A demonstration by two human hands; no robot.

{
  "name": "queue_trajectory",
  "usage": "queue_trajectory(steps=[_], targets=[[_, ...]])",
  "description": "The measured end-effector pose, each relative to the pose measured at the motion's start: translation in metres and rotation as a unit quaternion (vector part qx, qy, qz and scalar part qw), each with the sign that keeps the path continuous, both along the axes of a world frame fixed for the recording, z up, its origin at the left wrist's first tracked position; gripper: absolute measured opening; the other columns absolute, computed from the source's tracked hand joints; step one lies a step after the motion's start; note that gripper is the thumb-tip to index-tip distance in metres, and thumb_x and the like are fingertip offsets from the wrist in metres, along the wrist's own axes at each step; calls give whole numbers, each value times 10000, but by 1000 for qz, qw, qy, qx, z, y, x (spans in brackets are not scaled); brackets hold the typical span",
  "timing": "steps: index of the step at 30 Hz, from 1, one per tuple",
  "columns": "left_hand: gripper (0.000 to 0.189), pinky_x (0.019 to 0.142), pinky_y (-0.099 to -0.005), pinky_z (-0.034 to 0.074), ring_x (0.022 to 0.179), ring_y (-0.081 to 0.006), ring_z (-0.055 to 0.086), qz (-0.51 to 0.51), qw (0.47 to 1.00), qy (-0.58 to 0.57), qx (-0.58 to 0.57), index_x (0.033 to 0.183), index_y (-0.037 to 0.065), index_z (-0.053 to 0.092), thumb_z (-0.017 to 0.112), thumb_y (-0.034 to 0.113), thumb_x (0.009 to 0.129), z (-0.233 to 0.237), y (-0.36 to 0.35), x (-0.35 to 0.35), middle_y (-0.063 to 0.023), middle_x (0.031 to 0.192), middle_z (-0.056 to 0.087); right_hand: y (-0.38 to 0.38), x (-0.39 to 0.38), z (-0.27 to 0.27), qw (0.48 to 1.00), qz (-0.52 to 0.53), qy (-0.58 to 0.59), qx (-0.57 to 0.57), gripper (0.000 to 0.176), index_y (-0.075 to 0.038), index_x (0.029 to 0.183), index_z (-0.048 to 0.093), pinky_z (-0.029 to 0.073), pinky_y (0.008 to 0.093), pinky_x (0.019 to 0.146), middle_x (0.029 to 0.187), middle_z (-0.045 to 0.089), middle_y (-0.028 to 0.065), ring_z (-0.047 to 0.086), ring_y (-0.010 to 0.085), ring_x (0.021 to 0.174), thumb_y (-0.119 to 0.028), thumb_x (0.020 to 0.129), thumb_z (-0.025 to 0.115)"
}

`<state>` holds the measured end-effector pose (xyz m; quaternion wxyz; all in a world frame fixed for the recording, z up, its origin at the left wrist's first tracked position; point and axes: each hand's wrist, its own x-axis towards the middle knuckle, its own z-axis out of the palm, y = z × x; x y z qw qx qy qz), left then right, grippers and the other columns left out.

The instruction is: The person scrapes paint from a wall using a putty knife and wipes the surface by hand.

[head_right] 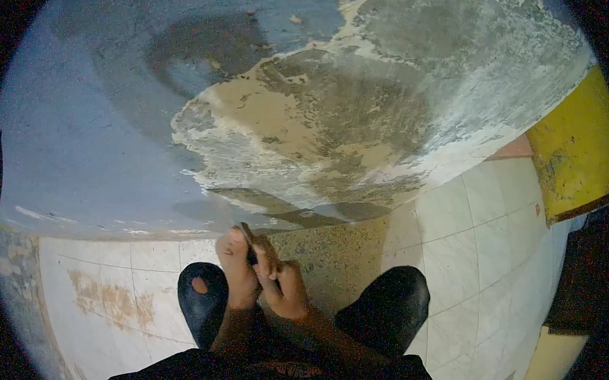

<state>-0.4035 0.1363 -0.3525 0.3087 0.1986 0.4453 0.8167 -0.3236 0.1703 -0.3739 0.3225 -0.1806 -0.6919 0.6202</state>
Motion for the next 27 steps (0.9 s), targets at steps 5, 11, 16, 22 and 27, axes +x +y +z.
queue_trajectory(steps=[5,11,16,22,27], targets=[[422,352,-256,368,357,-135,431,8,996,4,-92,659,16,454,377,324,937,-27,4,19,-60,445,440,-9,27,-64,993,-27,-89,71,157,41,752,492,349,292,471,546,437,93,440,159,490,-83,847,480],[435,344,-257,360,347,-141,425,22,993,-30,-109,630,17,466,399,325,930,-18,0,13,-64,442,445,-23,12,-69,982,-111,-82,125,248,22,670,478,345,273,469,529,440,64,450,111,494,-95,881,419],[433,327,-253,347,329,-137,412,57,997,22,-46,583,45,391,429,314,920,9,-14,-15,-73,419,426,-17,-20,5,999,-40,9,-16,224,31,640,492,364,320,447,510,467,150,510,219,447,-89,829,482],[443,301,-248,332,312,-128,387,72,996,27,46,596,62,357,477,373,887,20,-22,-34,-55,423,390,-22,-39,18,1000,18,10,-2,240,58,633,479,340,324,416,481,420,158,468,202,411,-100,808,526],[408,358,-223,344,370,-103,441,54,981,103,-155,638,34,482,458,341,906,4,-12,-16,-41,465,480,-26,-13,-22,993,-14,-23,-113,201,24,864,521,371,278,481,583,471,63,449,105,521,-169,877,466]])
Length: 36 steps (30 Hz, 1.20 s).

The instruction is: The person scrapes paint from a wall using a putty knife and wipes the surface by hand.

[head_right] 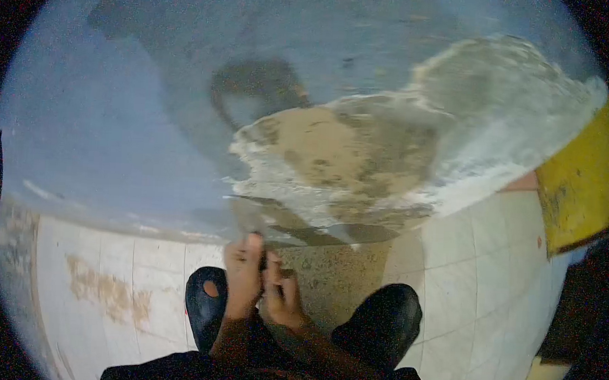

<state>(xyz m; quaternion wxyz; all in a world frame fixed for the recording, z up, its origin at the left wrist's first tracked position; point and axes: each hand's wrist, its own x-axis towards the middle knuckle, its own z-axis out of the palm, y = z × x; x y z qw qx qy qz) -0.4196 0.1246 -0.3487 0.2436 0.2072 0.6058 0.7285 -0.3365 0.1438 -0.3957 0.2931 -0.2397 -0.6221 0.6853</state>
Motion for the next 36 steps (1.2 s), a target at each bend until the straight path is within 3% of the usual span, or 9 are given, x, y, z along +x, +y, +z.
queue_trajectory(steps=[3,7,12,13,15,19,22,33,36], targets=[[402,396,-211,361,416,-80,471,-21,998,-53,-27,651,8,548,485,319,897,-4,5,14,-32,489,512,8,16,-9,991,4,-59,-118,154,-4,924,497,372,249,505,715,474,23,415,75,543,-142,899,434],[400,411,-197,359,432,-52,475,-34,992,-121,-10,653,-8,573,505,307,890,-34,8,24,-22,488,522,2,31,-75,998,-57,-14,37,132,11,906,508,388,264,528,817,479,90,445,95,664,-90,903,423],[407,396,-197,352,408,-66,465,-33,988,-147,25,655,-13,555,480,302,904,-29,7,23,-30,477,506,2,29,-57,796,-152,-167,561,272,74,1110,445,392,288,556,725,520,114,509,170,638,-73,886,402],[408,390,-201,349,403,-70,463,-44,987,-148,40,657,-13,552,476,301,906,-29,6,21,-33,472,501,4,28,-45,798,-151,-167,560,272,74,1110,445,392,288,556,725,520,114,509,170,638,-73,886,402],[408,384,-205,347,397,-75,460,-54,986,-150,56,659,-14,549,471,300,908,-26,6,18,-36,467,495,9,25,-26,992,-4,-56,113,190,72,962,491,379,286,540,736,512,111,506,154,655,-64,888,382],[462,364,-237,369,359,-125,443,-63,989,-133,26,617,-5,525,413,319,927,-14,-2,7,-61,444,470,-7,12,-27,993,12,-95,74,167,38,838,488,356,267,497,700,502,91,494,130,613,-80,890,383],[464,363,-239,368,355,-128,440,-75,992,-97,17,623,-7,523,407,322,928,-8,-7,3,-60,441,466,-22,4,-34,943,-191,-70,262,217,14,725,480,329,242,455,587,477,45,460,98,520,-84,890,380],[455,394,-252,373,382,-136,448,-61,982,-173,35,658,8,506,383,350,931,-19,7,26,-65,483,484,-2,38,-43,996,-66,-46,-39,250,-40,704,460,296,223,408,562,426,-24,391,50,468,-136,916,370],[433,396,-228,381,391,-96,456,-57,979,-190,46,668,-15,518,425,323,923,-25,8,29,-53,464,482,0,49,-72,980,-61,-93,166,265,-42,707,464,298,216,413,563,432,-15,401,52,473,-150,924,356]])
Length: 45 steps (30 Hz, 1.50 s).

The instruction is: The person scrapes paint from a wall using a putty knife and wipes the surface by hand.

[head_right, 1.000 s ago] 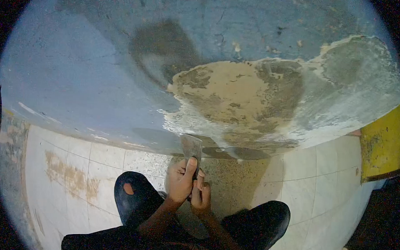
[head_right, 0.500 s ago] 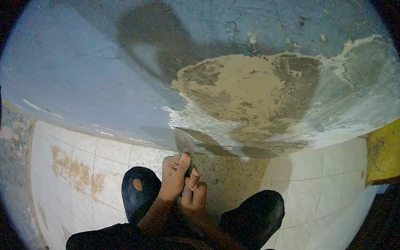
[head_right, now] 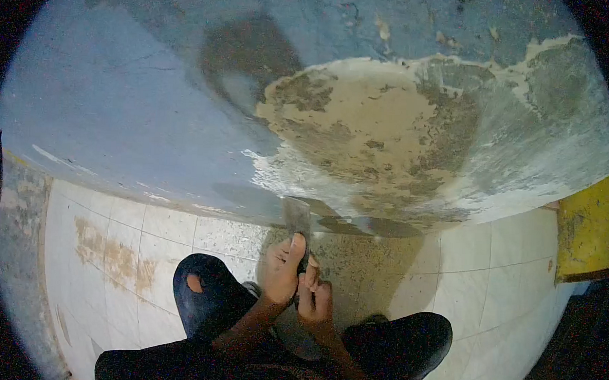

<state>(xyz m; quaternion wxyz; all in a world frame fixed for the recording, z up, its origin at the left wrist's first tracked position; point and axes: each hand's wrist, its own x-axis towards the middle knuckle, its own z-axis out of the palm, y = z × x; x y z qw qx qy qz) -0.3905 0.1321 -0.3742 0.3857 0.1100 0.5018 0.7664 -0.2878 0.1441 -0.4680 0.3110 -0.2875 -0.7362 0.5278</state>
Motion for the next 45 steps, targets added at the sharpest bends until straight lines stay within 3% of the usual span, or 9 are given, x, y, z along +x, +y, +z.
queue_trajectory(steps=[2,5,15,17,21,23,31,40,45], targets=[[434,395,-226,378,390,-95,454,2,1000,-14,3,666,-14,520,427,324,922,-3,0,1,-52,463,482,-3,0,3,988,-6,-74,134,267,-39,711,465,307,217,420,562,437,-9,412,55,480,-155,926,356],[429,394,-222,371,388,-91,450,-2,1000,-12,-7,662,-10,522,433,321,920,-1,-2,-2,-51,463,482,-9,-3,7,991,-15,4,-133,268,-24,715,460,338,228,452,575,453,13,443,73,505,-154,924,353],[415,378,-204,354,382,-85,451,10,999,12,-38,657,10,526,460,334,908,17,-11,-16,-36,455,469,-16,-26,33,992,-1,5,-129,184,-5,863,490,359,215,454,625,464,13,439,61,516,-120,919,359],[415,379,-197,352,381,-80,452,17,1000,18,-17,657,14,524,469,344,902,18,-9,-17,-31,454,472,-7,-27,54,980,40,-18,-194,178,25,901,455,404,307,641,747,476,117,497,193,681,-151,911,433],[413,376,-196,349,379,-73,448,38,998,-22,44,654,15,521,475,344,900,26,-5,-9,-30,454,477,12,-17,73,967,172,-27,-186,199,15,901,481,401,293,575,711,481,77,479,151,610,-173,919,417],[412,372,-192,335,378,-67,442,10,1000,20,-19,655,18,520,470,343,903,16,1,-1,-27,453,478,1,-9,61,943,10,14,-333,208,6,847,488,384,265,515,667,470,31,453,106,554,-175,920,417],[413,372,-192,326,373,-59,423,15,999,-26,-14,662,17,513,435,331,919,-3,5,12,-20,451,467,3,7,21,992,31,15,-123,108,2,876,409,389,249,506,666,452,35,451,83,553,-96,911,438],[406,382,-210,355,376,-81,434,19,999,7,-34,659,12,501,441,319,918,-1,-1,-3,-30,455,460,-2,-13,16,995,27,7,-93,222,43,866,508,378,250,488,653,498,41,484,102,562,-115,911,360],[394,363,-228,353,359,-103,425,54,998,30,-3,665,2,486,458,309,912,24,-20,-26,-40,456,451,-9,-43,68,998,45,-22,26,202,47,796,545,375,270,478,613,525,85,513,123,545,-90,867,415]])
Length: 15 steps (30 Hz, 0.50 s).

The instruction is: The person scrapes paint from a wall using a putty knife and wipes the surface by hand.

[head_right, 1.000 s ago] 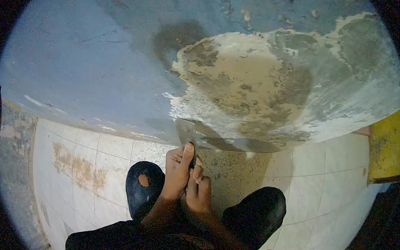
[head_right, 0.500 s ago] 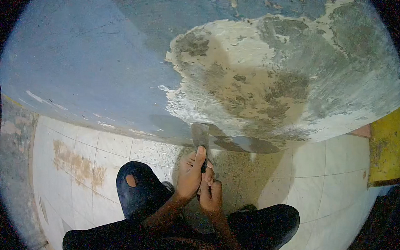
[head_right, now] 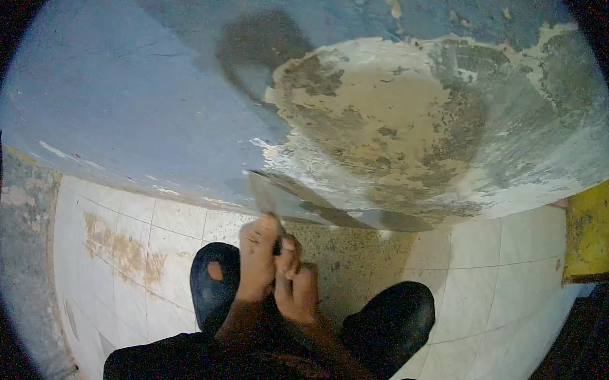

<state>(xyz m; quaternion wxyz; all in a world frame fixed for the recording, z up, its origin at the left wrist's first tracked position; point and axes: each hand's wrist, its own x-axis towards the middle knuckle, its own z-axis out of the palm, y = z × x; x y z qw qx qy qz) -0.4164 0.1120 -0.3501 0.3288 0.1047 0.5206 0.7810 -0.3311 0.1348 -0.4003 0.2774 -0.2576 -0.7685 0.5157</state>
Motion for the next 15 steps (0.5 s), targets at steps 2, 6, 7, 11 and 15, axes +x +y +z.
queue_trajectory(steps=[2,6,7,11,15], targets=[[415,353,-235,356,348,-117,418,33,998,17,47,664,-3,484,441,324,916,15,-6,-11,-50,452,445,6,-21,33,992,67,79,-65,182,42,760,543,360,276,468,568,490,90,500,135,513,-67,848,427],[424,354,-234,359,346,-126,414,17,993,39,109,673,1,494,413,334,924,11,-7,-21,-54,447,440,8,-29,32,984,90,91,-125,201,20,657,461,328,276,451,528,414,60,453,120,489,-67,838,446],[412,363,-226,356,355,-114,419,23,994,20,106,679,5,498,425,331,921,10,-5,-17,-50,450,445,13,-24,32,980,116,69,-146,228,0,640,439,330,256,450,522,407,31,434,96,487,-81,853,436],[391,379,-222,361,374,-92,428,-2,999,-48,19,682,17,495,442,326,916,-7,10,9,-37,453,451,15,16,-13,992,67,-5,-107,98,23,796,508,369,265,515,631,460,65,462,116,563,-46,851,467],[429,391,-250,362,374,-120,422,-45,997,-61,-10,667,40,482,377,360,933,-37,20,29,-40,444,434,16,40,-52,996,-5,85,-23,70,17,854,445,386,318,659,758,437,121,463,201,709,43,825,504]])
